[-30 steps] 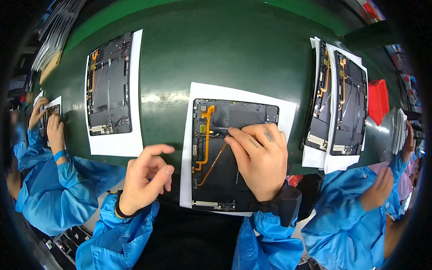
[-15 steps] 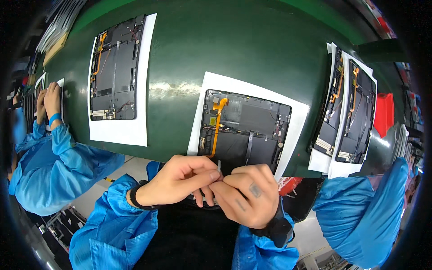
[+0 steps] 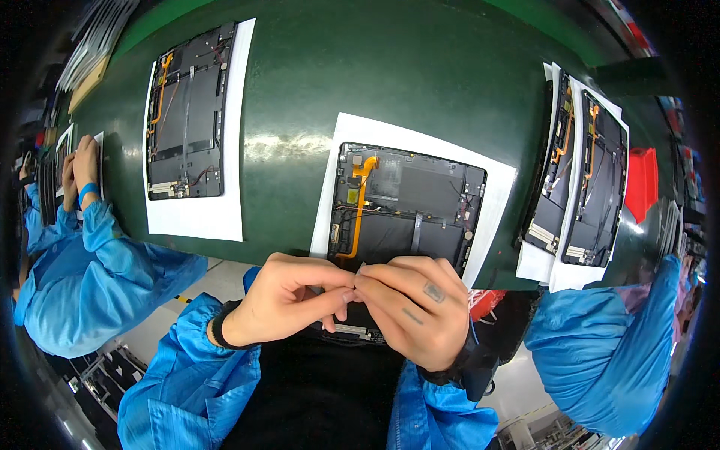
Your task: Manually assemble and connect internal components of a tablet device on a factory production line.
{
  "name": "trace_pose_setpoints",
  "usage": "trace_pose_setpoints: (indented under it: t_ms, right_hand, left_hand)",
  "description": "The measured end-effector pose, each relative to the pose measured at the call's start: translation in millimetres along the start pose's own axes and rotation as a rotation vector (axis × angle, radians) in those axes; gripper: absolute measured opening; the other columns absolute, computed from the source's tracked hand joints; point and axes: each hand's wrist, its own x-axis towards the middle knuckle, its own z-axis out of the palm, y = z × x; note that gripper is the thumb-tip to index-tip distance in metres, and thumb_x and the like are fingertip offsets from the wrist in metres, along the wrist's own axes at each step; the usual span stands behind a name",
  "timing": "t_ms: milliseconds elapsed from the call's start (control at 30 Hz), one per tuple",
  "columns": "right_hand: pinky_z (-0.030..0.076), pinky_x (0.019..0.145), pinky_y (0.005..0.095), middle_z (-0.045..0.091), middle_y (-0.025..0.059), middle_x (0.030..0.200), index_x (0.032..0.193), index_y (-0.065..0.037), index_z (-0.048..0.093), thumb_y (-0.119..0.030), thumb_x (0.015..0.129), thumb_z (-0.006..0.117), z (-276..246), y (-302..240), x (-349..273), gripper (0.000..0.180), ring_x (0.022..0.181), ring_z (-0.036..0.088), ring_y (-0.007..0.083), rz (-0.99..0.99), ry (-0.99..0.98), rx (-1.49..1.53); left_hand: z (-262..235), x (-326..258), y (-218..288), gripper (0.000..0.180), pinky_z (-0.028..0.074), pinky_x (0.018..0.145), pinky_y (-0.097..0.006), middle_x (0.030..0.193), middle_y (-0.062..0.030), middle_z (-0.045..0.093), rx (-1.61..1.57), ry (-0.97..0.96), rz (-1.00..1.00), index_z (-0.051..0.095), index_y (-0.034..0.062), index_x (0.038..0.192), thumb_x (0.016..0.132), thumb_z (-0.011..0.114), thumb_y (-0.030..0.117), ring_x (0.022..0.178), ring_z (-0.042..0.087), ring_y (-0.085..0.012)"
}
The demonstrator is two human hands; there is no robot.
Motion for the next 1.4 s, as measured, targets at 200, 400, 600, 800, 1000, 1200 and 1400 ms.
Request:
trace_pose_setpoints:
  t_ms: [200, 400, 600, 800, 1000, 1200, 1400]
  right_hand:
    - [0.052, 0.069, 0.0344, 0.076, 0.0068, 0.098, 0.097, -0.004, 0.077, 0.005, 0.069, 0.082, 4.8, -7.2, 2.4, 0.03, 0.088, 0.073, 0.0261, 0.079, 0.037, 0.0]
    - [0.055, 0.074, 0.037, 0.076, 0.0097, 0.096, 0.091, -0.002, 0.072, 0.005, 0.072, 0.077, 2.1, -7.4, 3.4, 0.021, 0.088, 0.073, 0.03, 0.206, -0.008, 0.098]
    - [0.056, 0.078, 0.0395, 0.074, 0.0127, 0.093, 0.091, -0.001, 0.068, 0.006, 0.077, 0.072, 2.8, -8.4, -0.7, 0.017, 0.088, 0.071, 0.0327, 0.345, 0.028, 0.136]
    - [0.05, 0.069, 0.0304, 0.069, 0.0144, 0.088, 0.089, 0.0, 0.062, 0.006, 0.086, 0.062, -22.4, 3.4, -14.1, 0.006, 0.073, 0.065, 0.0223, 0.536, 0.149, 0.01]
    - [0.055, 0.072, 0.0306, 0.073, 0.015, 0.099, 0.103, 0.002, 0.071, -0.003, 0.085, 0.081, -38.3, -7.0, -22.4, 0.022, 0.079, 0.068, 0.0207, 0.488, 0.131, 0.043]
    - [0.058, 0.067, 0.0348, 0.072, 0.0095, 0.095, 0.102, -0.002, 0.076, -0.005, 0.08, 0.087, -0.1, -12.7, 1.7, 0.025, 0.078, 0.073, 0.0264, 0.334, -0.03, 0.071]
    - [0.058, 0.072, 0.0358, 0.074, 0.0109, 0.09, 0.094, -0.002, 0.077, 0.005, 0.08, 0.082, -2.3, 4.5, -0.3, 0.016, 0.08, 0.073, 0.0273, 0.346, 0.171, -0.126]
  left_hand:
    - [1.2, 1.0, -3.4, 0.02, 0.061, 0.063, -0.028, 0.095, -0.0139, 0.076, 0.443, 0.083, 0.353, 0.077, -0.0061, 0.109, 0.09, 0.071, -0.007, 0.077, 0.075, -0.0186]
    - [4.2, 0.5, -6.1, 0.021, 0.06, 0.068, -0.032, 0.095, -0.013, 0.075, 0.591, 0.13, 0.483, 0.078, -0.0028, 0.106, 0.085, 0.076, -0.005, 0.077, 0.074, -0.0254]
    - [-0.6, -0.5, -0.7, 0.019, 0.061, 0.068, -0.034, 0.096, -0.0127, 0.076, 0.721, 0.095, 0.455, 0.079, -0.0006, 0.103, 0.084, 0.077, -0.003, 0.078, 0.075, -0.0274]
    - [-15.8, 1.5, 0.6, 0.015, 0.06, 0.067, -0.033, 0.092, -0.0138, 0.077, 0.625, 0.059, 0.365, 0.079, -0.0018, 0.101, 0.086, 0.075, -0.003, 0.077, 0.076, -0.0261]
    - [-18.2, 2.4, 3.6, 0.014, 0.059, 0.065, -0.032, 0.091, -0.0139, 0.077, 0.583, 0.011, 0.337, 0.079, -0.0023, 0.1, 0.087, 0.075, -0.003, 0.077, 0.076, -0.0253]
    - [-11.1, 2.5, 3.6, 0.014, 0.059, 0.064, -0.032, 0.089, -0.0131, 0.076, 0.606, -0.016, 0.378, 0.079, -0.0006, 0.1, 0.087, 0.075, -0.002, 0.073, 0.074, -0.0251]
    - [-20.4, -2.6, 0.8, 0.013, 0.057, 0.061, -0.031, 0.089, -0.0122, 0.076, 0.622, -0.092, 0.326, 0.079, 0.0003, 0.1, 0.088, 0.076, 0.0, 0.069, 0.073, -0.0243]
